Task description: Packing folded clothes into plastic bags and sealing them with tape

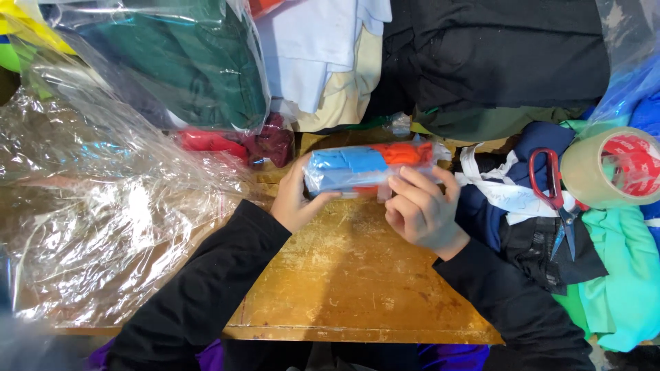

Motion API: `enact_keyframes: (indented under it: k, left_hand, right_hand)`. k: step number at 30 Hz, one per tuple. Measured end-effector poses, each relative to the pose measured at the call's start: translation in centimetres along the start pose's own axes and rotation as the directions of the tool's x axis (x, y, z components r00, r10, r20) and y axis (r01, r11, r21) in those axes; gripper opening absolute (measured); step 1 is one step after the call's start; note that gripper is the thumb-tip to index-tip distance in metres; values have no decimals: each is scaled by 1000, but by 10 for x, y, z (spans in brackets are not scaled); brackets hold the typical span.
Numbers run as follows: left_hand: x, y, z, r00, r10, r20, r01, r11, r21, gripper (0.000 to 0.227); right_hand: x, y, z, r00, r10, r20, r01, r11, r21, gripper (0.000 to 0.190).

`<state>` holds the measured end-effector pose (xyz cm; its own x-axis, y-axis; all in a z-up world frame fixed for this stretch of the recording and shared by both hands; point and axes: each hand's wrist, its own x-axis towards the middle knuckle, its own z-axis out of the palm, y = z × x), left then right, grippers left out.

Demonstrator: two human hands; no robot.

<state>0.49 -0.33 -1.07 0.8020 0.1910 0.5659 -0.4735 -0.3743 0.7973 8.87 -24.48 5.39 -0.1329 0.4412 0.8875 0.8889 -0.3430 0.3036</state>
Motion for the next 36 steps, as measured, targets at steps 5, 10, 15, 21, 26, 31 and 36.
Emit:
enact_keyframes:
  k: [5,10,15,21,26,31,36]
  left_hand:
    - [-6,-8,0,1000,-6,14,6,1000,16,74]
    - [-6,-8,0,999,-31,9,31,999,20,77]
    - [-4,-7,1,999,-39,7,38,998,44,77]
    - [-5,-17,4,997,-76,-11,76,997,9,74]
    - [-7,-22,3,999,-34,-42,36,997,62,79]
    - [-4,-17,5,999,2,-51,2,997,80,77]
    - [-7,-19,4,999,-1,-41,3,999,54,81]
  right_hand:
    - [-8,0,6,1000,-26,14,26,999,-21,15]
    - [-11,2,7,999,-33,28,34,999,-31,15]
    - [-17,4,9,998,-32,52,34,999,-41,10]
    - [-19,4,21,988,-80,132,103,980,-173,13]
    - [-22,10,16,994,-59,94,58,998,13,25]
    - [-44,20,28,990,-115,81,126,982,-140,35]
    - [-56,28,30,987,-96,127,119,975,-189,40]
